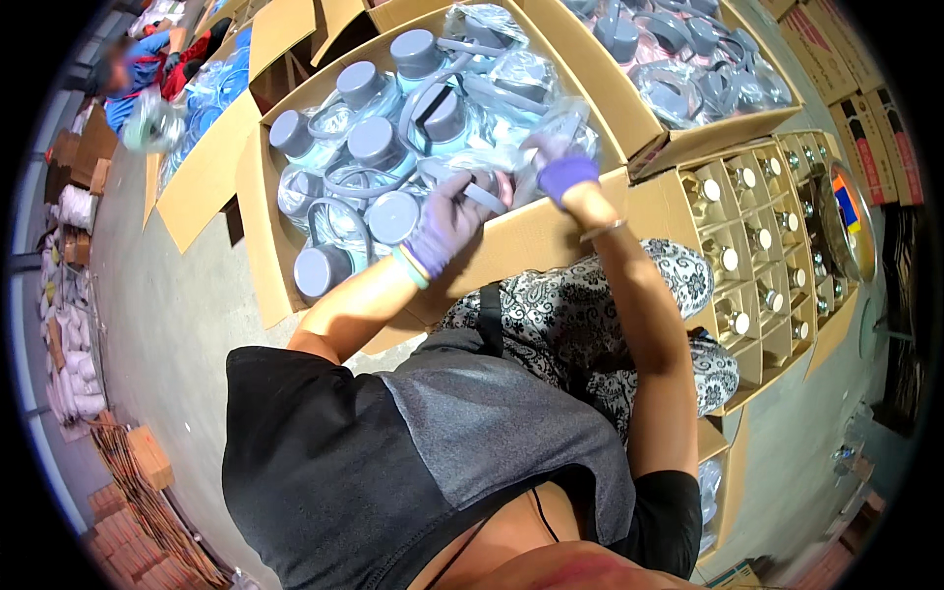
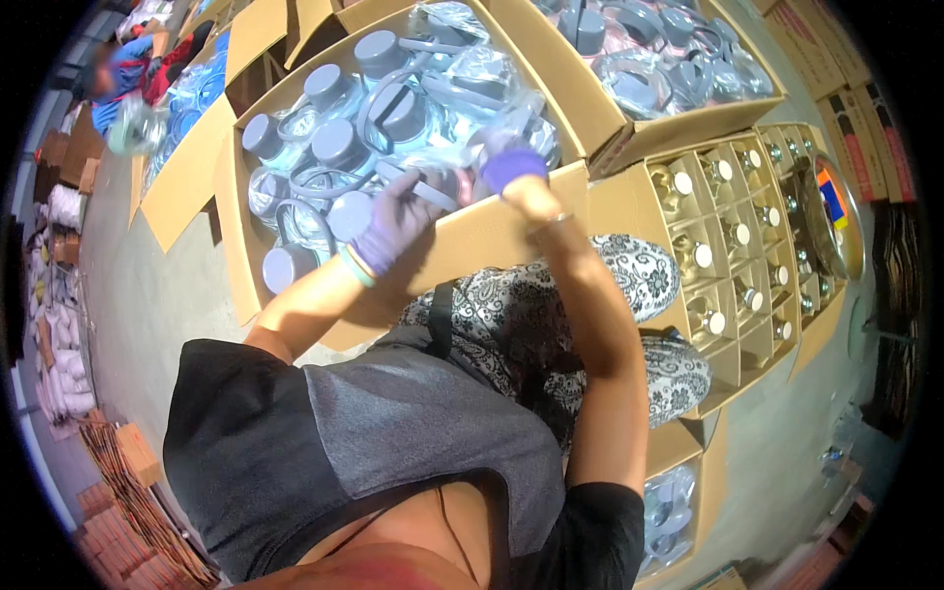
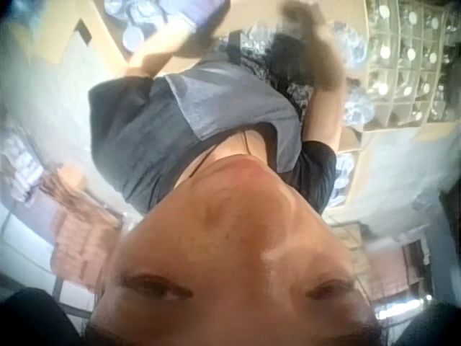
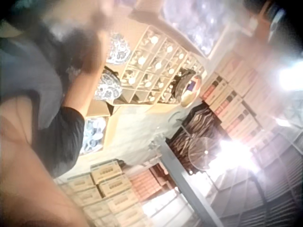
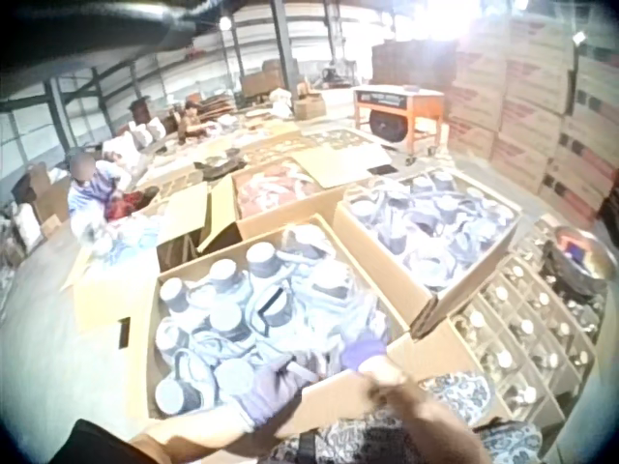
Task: The person assembles insulated bottles by placing internal glass liners into pink and blue outer shells, screwing on plastic base caps, and placing the finished bottles into plastic bags.
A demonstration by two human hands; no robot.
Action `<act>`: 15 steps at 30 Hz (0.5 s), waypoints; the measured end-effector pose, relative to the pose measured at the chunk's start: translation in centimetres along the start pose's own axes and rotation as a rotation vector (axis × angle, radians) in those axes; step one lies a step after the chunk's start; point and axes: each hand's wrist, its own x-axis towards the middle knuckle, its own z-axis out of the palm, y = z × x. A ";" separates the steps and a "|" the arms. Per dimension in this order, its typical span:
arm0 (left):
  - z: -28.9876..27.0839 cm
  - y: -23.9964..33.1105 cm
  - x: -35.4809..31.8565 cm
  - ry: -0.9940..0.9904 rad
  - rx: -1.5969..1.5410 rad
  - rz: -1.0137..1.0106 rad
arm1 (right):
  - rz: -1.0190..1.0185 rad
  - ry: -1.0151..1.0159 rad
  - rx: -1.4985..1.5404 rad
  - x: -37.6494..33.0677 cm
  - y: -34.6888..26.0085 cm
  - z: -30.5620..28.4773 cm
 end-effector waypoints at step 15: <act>-4.7 13.9 11.6 0.261 1.380 0.016 | -0.461 0.313 0.309 -6.8 -3.7 0.7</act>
